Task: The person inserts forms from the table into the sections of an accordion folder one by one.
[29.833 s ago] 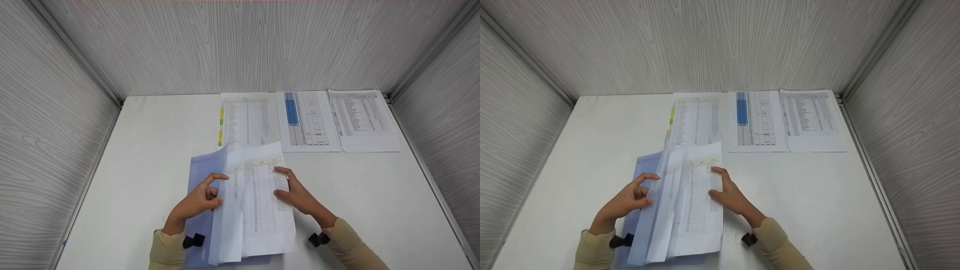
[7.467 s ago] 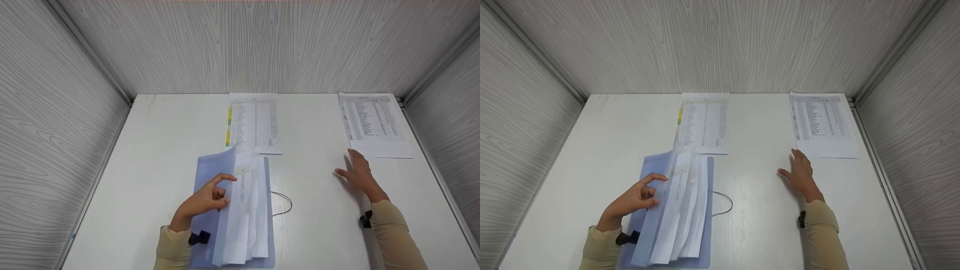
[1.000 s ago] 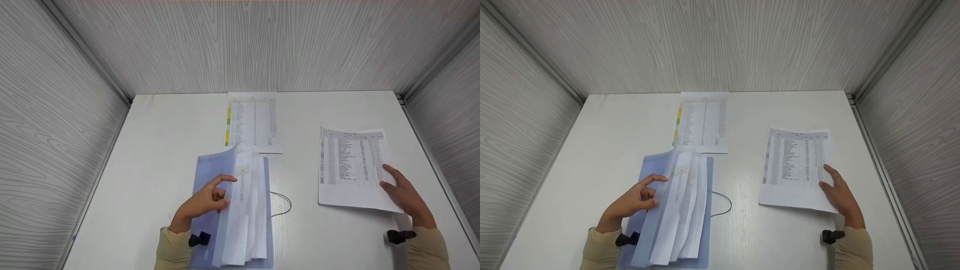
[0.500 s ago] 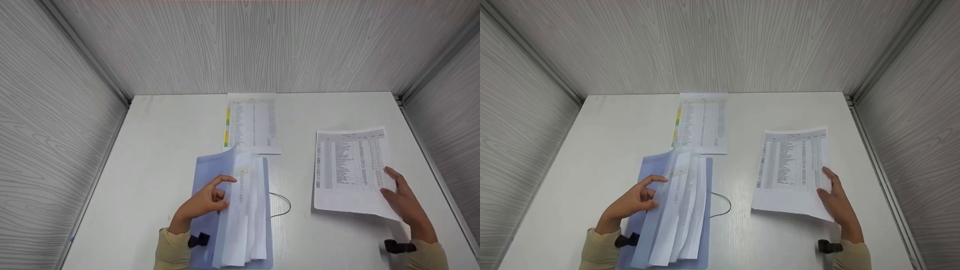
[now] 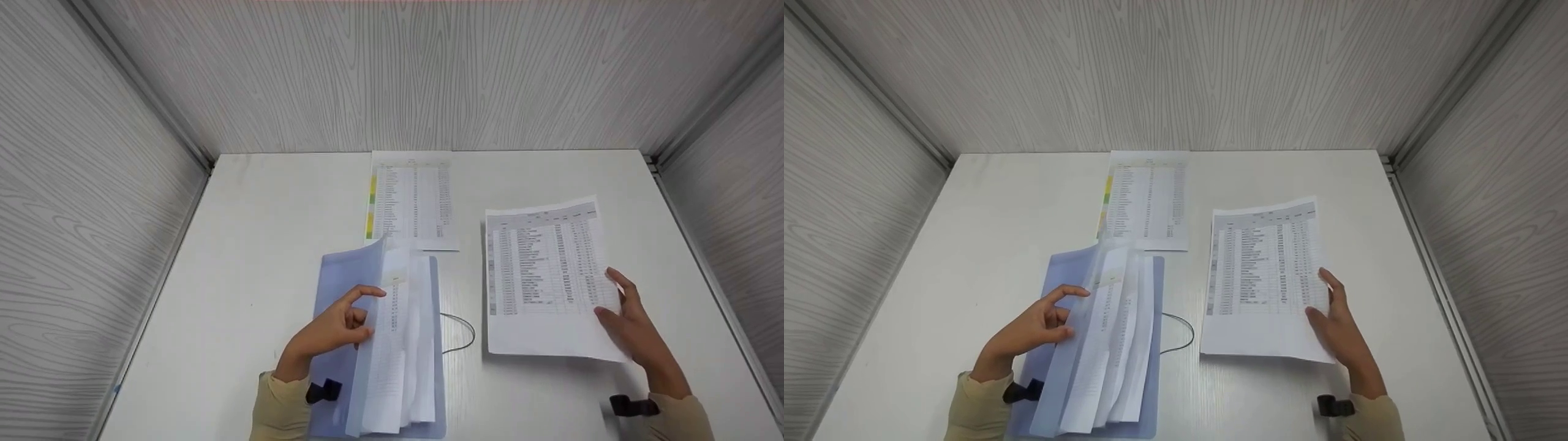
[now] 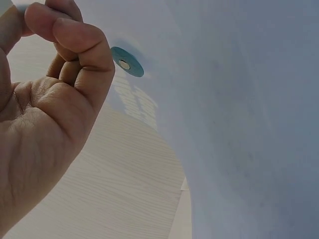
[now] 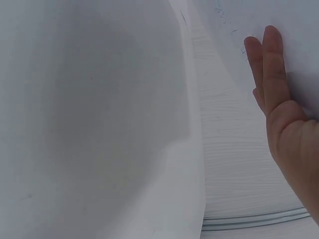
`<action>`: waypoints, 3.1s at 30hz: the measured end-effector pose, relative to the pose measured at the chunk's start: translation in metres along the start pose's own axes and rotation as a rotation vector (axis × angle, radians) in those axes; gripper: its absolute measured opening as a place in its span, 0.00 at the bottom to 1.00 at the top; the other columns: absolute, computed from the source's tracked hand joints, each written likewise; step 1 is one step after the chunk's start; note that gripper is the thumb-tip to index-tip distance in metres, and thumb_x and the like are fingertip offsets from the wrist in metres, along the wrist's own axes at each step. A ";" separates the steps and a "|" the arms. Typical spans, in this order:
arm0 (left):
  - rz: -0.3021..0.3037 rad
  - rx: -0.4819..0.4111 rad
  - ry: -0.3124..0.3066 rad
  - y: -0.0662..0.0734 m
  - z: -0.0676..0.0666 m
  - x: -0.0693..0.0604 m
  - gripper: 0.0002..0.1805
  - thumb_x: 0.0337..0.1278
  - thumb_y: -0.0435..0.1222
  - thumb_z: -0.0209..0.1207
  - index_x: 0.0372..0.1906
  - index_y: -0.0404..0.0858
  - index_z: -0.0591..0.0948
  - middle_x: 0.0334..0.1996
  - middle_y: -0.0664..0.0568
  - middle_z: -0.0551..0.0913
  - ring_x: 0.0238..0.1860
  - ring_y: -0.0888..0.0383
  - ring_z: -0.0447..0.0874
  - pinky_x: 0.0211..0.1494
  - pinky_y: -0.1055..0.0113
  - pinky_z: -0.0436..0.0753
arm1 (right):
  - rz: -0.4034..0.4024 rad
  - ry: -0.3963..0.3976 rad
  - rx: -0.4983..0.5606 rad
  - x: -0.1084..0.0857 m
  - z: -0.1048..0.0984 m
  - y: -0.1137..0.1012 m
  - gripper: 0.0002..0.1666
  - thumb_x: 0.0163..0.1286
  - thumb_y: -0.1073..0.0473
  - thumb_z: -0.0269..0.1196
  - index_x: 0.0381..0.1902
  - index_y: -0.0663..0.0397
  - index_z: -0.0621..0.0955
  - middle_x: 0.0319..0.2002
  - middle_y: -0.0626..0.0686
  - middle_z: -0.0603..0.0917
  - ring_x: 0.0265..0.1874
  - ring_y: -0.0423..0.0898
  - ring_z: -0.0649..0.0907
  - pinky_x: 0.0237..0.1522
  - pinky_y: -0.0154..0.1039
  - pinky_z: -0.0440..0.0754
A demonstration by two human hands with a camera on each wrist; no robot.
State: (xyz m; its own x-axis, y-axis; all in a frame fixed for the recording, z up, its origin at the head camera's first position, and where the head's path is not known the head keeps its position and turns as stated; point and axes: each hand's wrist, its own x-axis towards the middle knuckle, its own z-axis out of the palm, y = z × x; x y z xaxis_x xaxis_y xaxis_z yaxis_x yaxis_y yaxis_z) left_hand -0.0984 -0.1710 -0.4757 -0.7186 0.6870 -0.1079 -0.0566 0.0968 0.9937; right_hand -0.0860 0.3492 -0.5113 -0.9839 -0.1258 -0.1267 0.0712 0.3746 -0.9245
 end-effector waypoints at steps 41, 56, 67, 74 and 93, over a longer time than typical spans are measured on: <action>0.023 0.004 0.037 0.003 0.001 -0.005 0.33 0.59 0.27 0.54 0.67 0.28 0.55 0.22 0.54 0.74 0.19 0.64 0.66 0.26 0.73 0.69 | -0.103 -0.029 0.111 0.031 0.087 -0.017 0.46 0.67 0.77 0.48 0.76 0.50 0.44 0.76 0.62 0.46 0.62 0.30 0.64 0.56 0.17 0.61; -0.029 -0.038 0.055 0.013 0.008 0.006 0.33 0.58 0.27 0.53 0.68 0.30 0.55 0.19 0.57 0.68 0.18 0.65 0.64 0.26 0.73 0.68 | -0.019 -0.055 0.139 0.033 0.087 -0.021 0.48 0.68 0.76 0.50 0.76 0.43 0.42 0.76 0.59 0.46 0.66 0.43 0.64 0.56 0.17 0.63; -0.030 -0.055 0.046 0.016 0.009 0.009 0.33 0.58 0.26 0.53 0.67 0.29 0.55 0.20 0.57 0.69 0.19 0.66 0.67 0.26 0.73 0.70 | 0.023 -0.018 0.103 0.028 0.080 -0.021 0.48 0.68 0.74 0.52 0.76 0.43 0.43 0.75 0.60 0.52 0.57 0.26 0.69 0.53 0.19 0.67; -0.040 -0.050 0.054 0.018 0.009 0.009 0.33 0.57 0.27 0.54 0.67 0.29 0.56 0.22 0.56 0.73 0.21 0.66 0.70 0.27 0.73 0.71 | 0.051 0.028 0.086 0.035 0.081 -0.021 0.49 0.68 0.73 0.52 0.76 0.43 0.41 0.74 0.60 0.54 0.55 0.30 0.70 0.52 0.20 0.66; -0.036 -0.045 0.057 0.017 0.009 0.010 0.33 0.58 0.28 0.54 0.67 0.29 0.56 0.19 0.58 0.66 0.18 0.66 0.64 0.25 0.72 0.68 | 0.054 -0.087 -0.006 0.030 0.106 -0.016 0.58 0.63 0.72 0.57 0.76 0.26 0.41 0.78 0.52 0.41 0.75 0.58 0.52 0.73 0.50 0.50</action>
State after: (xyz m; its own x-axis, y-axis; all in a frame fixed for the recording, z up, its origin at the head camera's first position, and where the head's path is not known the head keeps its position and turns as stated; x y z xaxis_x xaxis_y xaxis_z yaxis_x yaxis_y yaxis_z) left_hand -0.1009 -0.1561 -0.4604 -0.7535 0.6418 -0.1425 -0.1132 0.0869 0.9898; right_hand -0.0992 0.2421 -0.5384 -0.9608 -0.1843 -0.2070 0.1224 0.3880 -0.9135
